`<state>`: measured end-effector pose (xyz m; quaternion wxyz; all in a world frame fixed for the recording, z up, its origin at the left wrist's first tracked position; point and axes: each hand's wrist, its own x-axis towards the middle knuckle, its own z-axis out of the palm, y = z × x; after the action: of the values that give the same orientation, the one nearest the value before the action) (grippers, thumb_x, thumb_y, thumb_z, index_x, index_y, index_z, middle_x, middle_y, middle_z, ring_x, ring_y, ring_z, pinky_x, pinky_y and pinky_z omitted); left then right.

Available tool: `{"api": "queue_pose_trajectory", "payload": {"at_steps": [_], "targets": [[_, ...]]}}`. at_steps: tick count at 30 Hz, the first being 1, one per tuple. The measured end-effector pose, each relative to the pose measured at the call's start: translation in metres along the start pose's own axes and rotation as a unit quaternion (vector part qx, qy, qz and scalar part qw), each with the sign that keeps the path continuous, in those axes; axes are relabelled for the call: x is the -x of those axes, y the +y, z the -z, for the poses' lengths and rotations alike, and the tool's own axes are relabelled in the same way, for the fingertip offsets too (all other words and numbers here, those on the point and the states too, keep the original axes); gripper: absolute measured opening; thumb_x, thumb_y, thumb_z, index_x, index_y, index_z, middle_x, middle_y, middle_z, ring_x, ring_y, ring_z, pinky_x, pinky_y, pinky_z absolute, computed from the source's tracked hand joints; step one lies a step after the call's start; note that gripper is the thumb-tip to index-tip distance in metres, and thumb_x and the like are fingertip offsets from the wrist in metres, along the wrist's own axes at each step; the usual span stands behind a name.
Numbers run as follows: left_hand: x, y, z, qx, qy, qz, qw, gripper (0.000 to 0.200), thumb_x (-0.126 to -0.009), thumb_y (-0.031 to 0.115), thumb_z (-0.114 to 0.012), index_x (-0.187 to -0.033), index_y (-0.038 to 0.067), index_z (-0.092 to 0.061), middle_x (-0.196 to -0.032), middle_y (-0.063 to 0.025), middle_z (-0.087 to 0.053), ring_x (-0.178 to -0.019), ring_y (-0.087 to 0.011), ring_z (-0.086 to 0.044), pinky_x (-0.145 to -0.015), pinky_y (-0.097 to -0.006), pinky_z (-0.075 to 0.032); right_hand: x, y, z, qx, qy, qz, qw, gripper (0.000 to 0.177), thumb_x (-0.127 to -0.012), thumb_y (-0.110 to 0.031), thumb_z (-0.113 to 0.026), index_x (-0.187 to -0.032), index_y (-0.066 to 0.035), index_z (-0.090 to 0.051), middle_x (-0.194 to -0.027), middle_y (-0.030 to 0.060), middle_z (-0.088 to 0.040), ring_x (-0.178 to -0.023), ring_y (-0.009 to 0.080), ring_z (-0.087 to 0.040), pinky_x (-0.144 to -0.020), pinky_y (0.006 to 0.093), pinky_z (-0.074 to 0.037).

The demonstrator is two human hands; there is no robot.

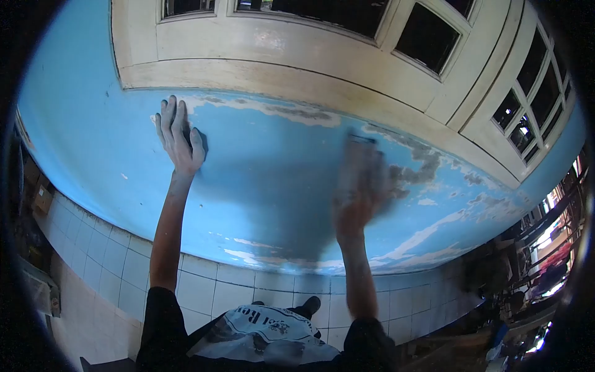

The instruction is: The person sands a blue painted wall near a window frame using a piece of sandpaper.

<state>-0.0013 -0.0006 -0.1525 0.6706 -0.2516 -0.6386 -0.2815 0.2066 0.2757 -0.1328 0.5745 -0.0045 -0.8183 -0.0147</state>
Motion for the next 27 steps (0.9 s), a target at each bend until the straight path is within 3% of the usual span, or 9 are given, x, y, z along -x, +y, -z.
{"api": "queue_pose_trajectory", "payload": {"at_steps": [4, 9, 12, 15, 16, 18, 20, 22, 27], "targets": [[-0.003, 0.005, 0.003, 0.012, -0.009, 0.001, 1.000, 0.049, -0.095, 0.026, -0.041, -0.134, -0.001, -0.048, -0.140, -0.0205, -0.047, -0.135, -0.0394, -0.038, -0.113, -0.0530, -0.017, 0.000, 0.011, 0.009, 0.078, 0.066, -0.114, 0.988, 0.047, -0.093, -0.006, -0.046, -0.139, 0.001, -0.044, -0.146, 0.0183, -0.042, -0.138, 0.0378, -0.034, -0.113, 0.0489, -0.026], [-0.004, 0.005, 0.003, 0.011, -0.015, -0.010, 1.000, 0.051, -0.096, 0.026, -0.039, -0.137, -0.003, -0.044, -0.144, -0.0226, -0.042, -0.137, -0.0412, -0.033, -0.113, -0.0549, -0.015, 0.018, -0.002, -0.014, 0.173, -0.061, -0.028, 0.983, 0.050, -0.093, -0.010, -0.050, -0.141, 0.001, -0.040, -0.148, 0.0202, -0.038, -0.140, 0.0399, -0.029, -0.116, 0.0481, -0.023], [-0.004, 0.005, 0.003, -0.001, -0.016, -0.017, 1.000, 0.050, -0.096, 0.024, -0.038, -0.138, -0.002, -0.043, -0.144, -0.0221, -0.042, -0.138, -0.0404, -0.032, -0.113, -0.0545, -0.016, 0.030, 0.015, -0.013, 0.035, -0.062, -0.046, 0.996, 0.052, -0.090, -0.014, -0.058, -0.137, 0.002, -0.045, -0.146, 0.0214, -0.040, -0.139, 0.0416, -0.029, -0.115, 0.0488, -0.024], [-0.004, 0.006, 0.002, -0.007, -0.015, -0.012, 1.000, 0.050, -0.097, 0.025, -0.036, -0.139, -0.002, -0.042, -0.144, -0.0219, -0.042, -0.137, -0.0402, -0.033, -0.113, -0.0539, -0.017, 0.031, 0.042, -0.019, -0.016, 0.137, -0.221, 0.965, 0.049, -0.083, -0.014, -0.064, -0.128, 0.005, -0.054, -0.140, 0.0212, -0.048, -0.138, 0.0410, -0.033, -0.115, 0.0501, -0.024], [-0.005, 0.005, 0.002, -0.004, -0.012, -0.013, 1.000, 0.050, -0.097, 0.025, -0.036, -0.139, -0.002, -0.042, -0.144, -0.0219, -0.042, -0.137, -0.0402, -0.033, -0.113, -0.0539, -0.017, 0.029, 0.031, -0.021, -0.013, 0.140, -0.220, 0.965, 0.049, -0.083, -0.014, -0.064, -0.128, 0.005, -0.054, -0.140, 0.0212, -0.048, -0.138, 0.0410, -0.033, -0.115, 0.0501, -0.024], [-0.004, 0.006, 0.002, -0.022, -0.014, -0.016, 1.000, 0.051, -0.097, 0.026, -0.036, -0.139, -0.001, -0.043, -0.145, -0.0217, -0.041, -0.138, -0.0396, -0.033, -0.113, -0.0536, -0.016, 0.034, 0.009, -0.019, 0.055, -0.021, 0.010, 0.998, 0.053, -0.080, -0.011, -0.065, -0.129, 0.004, -0.054, -0.139, 0.0203, -0.049, -0.136, 0.0401, -0.036, -0.114, 0.0552, -0.021], [-0.004, 0.004, 0.003, -0.017, -0.019, -0.021, 0.999, 0.051, -0.098, 0.027, -0.035, -0.139, -0.001, -0.042, -0.146, -0.0215, -0.040, -0.138, -0.0394, -0.033, -0.113, -0.0537, -0.016, 0.047, 0.018, -0.016, 0.083, -0.060, -0.002, 0.995, 0.039, -0.086, -0.015, -0.059, -0.123, 0.000, -0.060, -0.135, 0.0167, -0.054, -0.130, 0.0367, -0.046, -0.113, 0.0515, -0.027], [-0.003, 0.004, 0.002, -0.021, -0.016, -0.020, 0.999, 0.051, -0.098, 0.027, -0.035, -0.140, -0.001, -0.041, -0.146, -0.0215, -0.040, -0.138, -0.0393, -0.032, -0.113, -0.0541, -0.016, 0.043, 0.043, -0.002, 0.065, 0.048, -0.123, 0.989, 0.041, -0.082, -0.008, -0.059, -0.122, -0.001, -0.061, -0.135, 0.0168, -0.054, -0.132, 0.0363, -0.044, -0.114, 0.0516, -0.023], [-0.005, 0.007, 0.003, -0.021, -0.019, -0.025, 0.999, 0.052, -0.098, 0.026, -0.035, -0.142, -0.001, -0.039, -0.146, -0.0210, -0.040, -0.139, -0.0393, -0.031, -0.113, -0.0541, -0.016, 0.049, 0.034, -0.014, 0.045, 0.032, -0.101, 0.993, 0.049, -0.077, -0.009, -0.064, -0.125, -0.001, -0.060, -0.135, 0.0167, -0.055, -0.135, 0.0354, -0.041, -0.114, 0.0534, -0.023]]}}
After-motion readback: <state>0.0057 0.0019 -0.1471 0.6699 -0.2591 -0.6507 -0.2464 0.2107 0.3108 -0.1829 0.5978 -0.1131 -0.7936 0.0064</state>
